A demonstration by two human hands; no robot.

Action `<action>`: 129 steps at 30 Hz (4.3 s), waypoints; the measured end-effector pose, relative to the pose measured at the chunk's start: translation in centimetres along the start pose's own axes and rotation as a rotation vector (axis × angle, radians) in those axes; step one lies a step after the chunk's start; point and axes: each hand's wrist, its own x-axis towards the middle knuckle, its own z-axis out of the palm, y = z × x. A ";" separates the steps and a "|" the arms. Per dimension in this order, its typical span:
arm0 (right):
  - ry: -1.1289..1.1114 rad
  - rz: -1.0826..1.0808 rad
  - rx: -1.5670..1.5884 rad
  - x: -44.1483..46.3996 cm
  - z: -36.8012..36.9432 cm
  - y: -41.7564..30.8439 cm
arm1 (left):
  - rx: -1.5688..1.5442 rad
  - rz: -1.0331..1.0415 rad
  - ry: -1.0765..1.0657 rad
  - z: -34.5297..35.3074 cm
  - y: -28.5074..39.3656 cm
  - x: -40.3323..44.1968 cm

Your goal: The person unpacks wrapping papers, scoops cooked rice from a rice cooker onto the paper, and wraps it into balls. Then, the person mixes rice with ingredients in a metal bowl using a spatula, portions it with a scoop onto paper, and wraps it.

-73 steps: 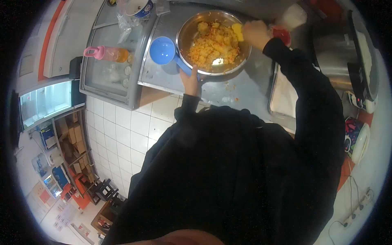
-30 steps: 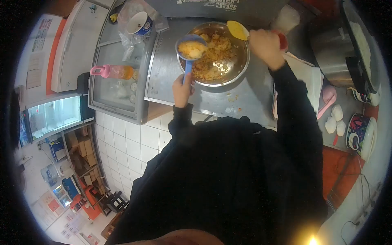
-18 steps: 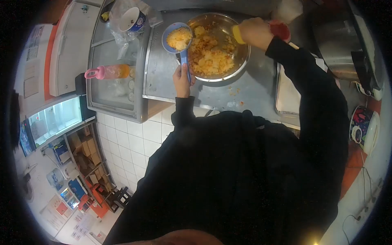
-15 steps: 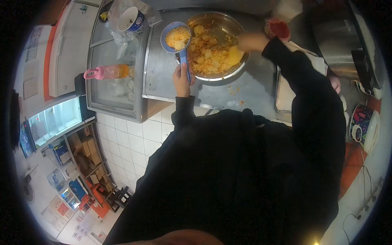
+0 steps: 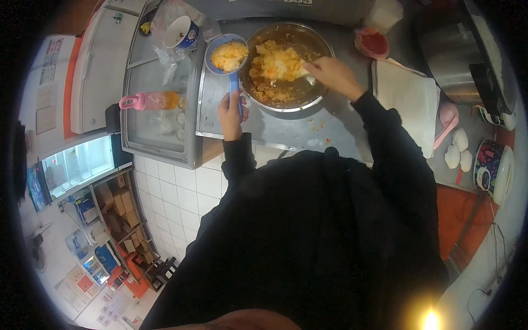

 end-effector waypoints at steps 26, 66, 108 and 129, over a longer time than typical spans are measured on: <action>0.350 0.079 0.266 -2.8 4.4 -0.7 | 0.593 -0.021 -0.050 3.7 -1.7 -2.9; 0.309 0.083 0.078 -2.3 -0.6 -1.9 | 0.410 -0.046 0.035 -0.2 0.4 -1.9; 0.477 0.038 0.160 -3.5 5.4 -2.3 | 0.327 -0.168 -0.097 4.3 0.7 -2.3; -0.221 -0.110 2.107 -10.5 2.8 2.0 | 0.187 -0.279 -0.553 13.2 0.5 -9.7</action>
